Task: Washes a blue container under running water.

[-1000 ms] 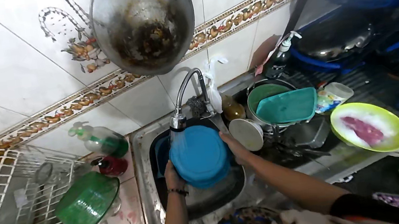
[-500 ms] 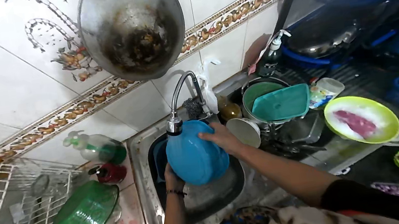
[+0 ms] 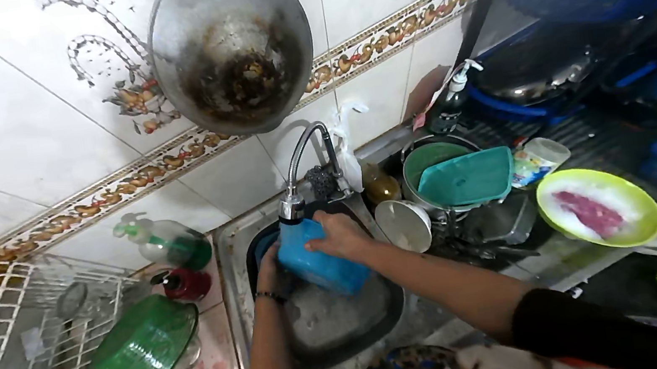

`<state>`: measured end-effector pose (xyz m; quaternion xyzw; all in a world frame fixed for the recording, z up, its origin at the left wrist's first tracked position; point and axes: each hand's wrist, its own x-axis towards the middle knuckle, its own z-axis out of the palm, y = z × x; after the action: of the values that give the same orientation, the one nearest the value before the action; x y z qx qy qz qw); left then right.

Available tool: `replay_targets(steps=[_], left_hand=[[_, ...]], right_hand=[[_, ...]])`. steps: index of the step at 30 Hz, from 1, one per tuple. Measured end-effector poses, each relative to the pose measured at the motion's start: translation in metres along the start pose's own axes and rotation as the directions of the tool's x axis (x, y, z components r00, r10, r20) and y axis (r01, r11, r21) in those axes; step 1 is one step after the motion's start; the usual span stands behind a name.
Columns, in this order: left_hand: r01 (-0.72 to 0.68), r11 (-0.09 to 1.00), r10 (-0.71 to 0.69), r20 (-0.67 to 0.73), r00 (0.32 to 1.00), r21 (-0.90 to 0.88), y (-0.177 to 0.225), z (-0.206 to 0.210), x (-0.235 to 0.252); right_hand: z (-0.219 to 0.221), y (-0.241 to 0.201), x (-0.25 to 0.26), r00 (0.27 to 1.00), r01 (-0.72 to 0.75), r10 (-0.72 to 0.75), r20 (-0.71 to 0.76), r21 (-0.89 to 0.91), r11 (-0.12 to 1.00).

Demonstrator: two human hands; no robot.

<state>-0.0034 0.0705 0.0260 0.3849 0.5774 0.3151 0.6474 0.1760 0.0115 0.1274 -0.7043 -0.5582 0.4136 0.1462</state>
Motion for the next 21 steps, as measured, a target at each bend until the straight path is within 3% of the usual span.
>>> replay_targets(steps=[3, 6, 10, 12, 13, 15, 18, 21], left_hand=[[-0.104, 0.961, 0.090, 0.067, 0.994, 0.256, 0.019, 0.007, -0.004], [-0.195, 0.831, 0.159, 0.113, 0.981, 0.521, 0.040, 0.021, -0.015], [-0.334, 0.487, 0.325, 0.187, 0.927, 0.807, 0.048, 0.045, -0.038], [-0.437, 0.298, 0.507, 0.248, 0.826, 0.848, 0.039, 0.059, -0.049], [-0.464, 0.258, 0.576, 0.251, 0.778, 0.847, 0.035, 0.064, -0.051], [-0.427, 0.304, 0.569, 0.197, 0.798, 0.852, 0.036, 0.066, -0.051], [-0.276, 0.469, 0.343, 0.115, 0.932, 0.839, 0.057, 0.058, -0.044], [-0.236, 0.431, 0.226, 0.149, 0.963, 0.871, 0.065, 0.053, -0.034]], right_hand=[[0.004, -0.003, 0.002, 1.000, 0.005, -0.005, 0.001, 0.015, 1.000], [0.004, -0.005, 0.008, 1.000, 0.010, -0.010, 0.015, 0.049, 0.999], [0.001, -0.003, 0.016, 0.998, 0.045, -0.048, 0.031, 0.113, 0.993], [0.002, -0.002, 0.017, 0.999, 0.042, -0.046, 0.020, 0.156, 0.987], [0.002, -0.001, 0.017, 0.999, 0.041, -0.044, 0.014, 0.173, 0.984], [0.002, 0.000, 0.012, 0.999, 0.040, -0.043, 0.011, 0.190, 0.981], [0.000, -0.003, -0.003, 0.997, 0.071, -0.076, 0.019, 0.169, 0.983], [0.000, -0.003, -0.012, 0.995, 0.097, -0.100, 0.015, 0.149, 0.984]])
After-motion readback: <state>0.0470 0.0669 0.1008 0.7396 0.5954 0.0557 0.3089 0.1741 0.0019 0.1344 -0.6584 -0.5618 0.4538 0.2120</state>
